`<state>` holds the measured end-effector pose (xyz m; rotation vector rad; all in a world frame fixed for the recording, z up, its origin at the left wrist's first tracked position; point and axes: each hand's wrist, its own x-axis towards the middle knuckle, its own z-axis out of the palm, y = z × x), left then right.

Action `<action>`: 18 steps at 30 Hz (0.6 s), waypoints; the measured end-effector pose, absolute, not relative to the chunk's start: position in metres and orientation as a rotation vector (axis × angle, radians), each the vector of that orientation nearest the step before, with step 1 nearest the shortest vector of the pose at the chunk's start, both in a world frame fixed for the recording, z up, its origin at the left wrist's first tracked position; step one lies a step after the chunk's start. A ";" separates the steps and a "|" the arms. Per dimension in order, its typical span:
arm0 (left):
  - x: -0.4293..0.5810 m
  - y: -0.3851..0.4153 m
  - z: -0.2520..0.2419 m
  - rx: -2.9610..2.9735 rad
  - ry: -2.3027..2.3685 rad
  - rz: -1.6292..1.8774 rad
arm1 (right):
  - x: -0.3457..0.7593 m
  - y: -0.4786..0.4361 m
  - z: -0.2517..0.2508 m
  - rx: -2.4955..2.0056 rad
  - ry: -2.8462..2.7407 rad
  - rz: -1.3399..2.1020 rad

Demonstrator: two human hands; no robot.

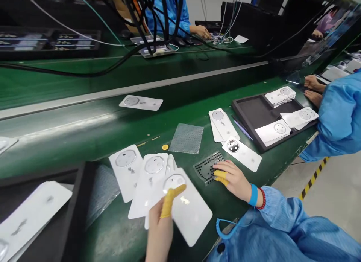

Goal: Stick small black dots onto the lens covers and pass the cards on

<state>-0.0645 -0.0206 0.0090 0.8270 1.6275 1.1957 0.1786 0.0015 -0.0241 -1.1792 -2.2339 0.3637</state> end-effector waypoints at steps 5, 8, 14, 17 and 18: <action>-0.029 -0.013 0.012 0.740 1.447 1.086 | 0.173 0.003 0.003 -0.875 -2.170 0.308; -0.022 -0.009 0.013 0.679 1.385 1.088 | 0.173 0.008 0.015 -0.756 -2.187 0.527; -0.017 -0.009 0.006 0.547 1.327 1.080 | 0.155 0.026 0.017 -0.980 -1.977 0.790; -0.013 -0.014 0.007 0.482 1.341 1.080 | 0.141 0.028 0.014 -0.935 -2.029 0.724; -0.013 -0.013 0.009 0.468 1.350 1.082 | 0.139 0.026 0.011 -0.901 -2.040 0.681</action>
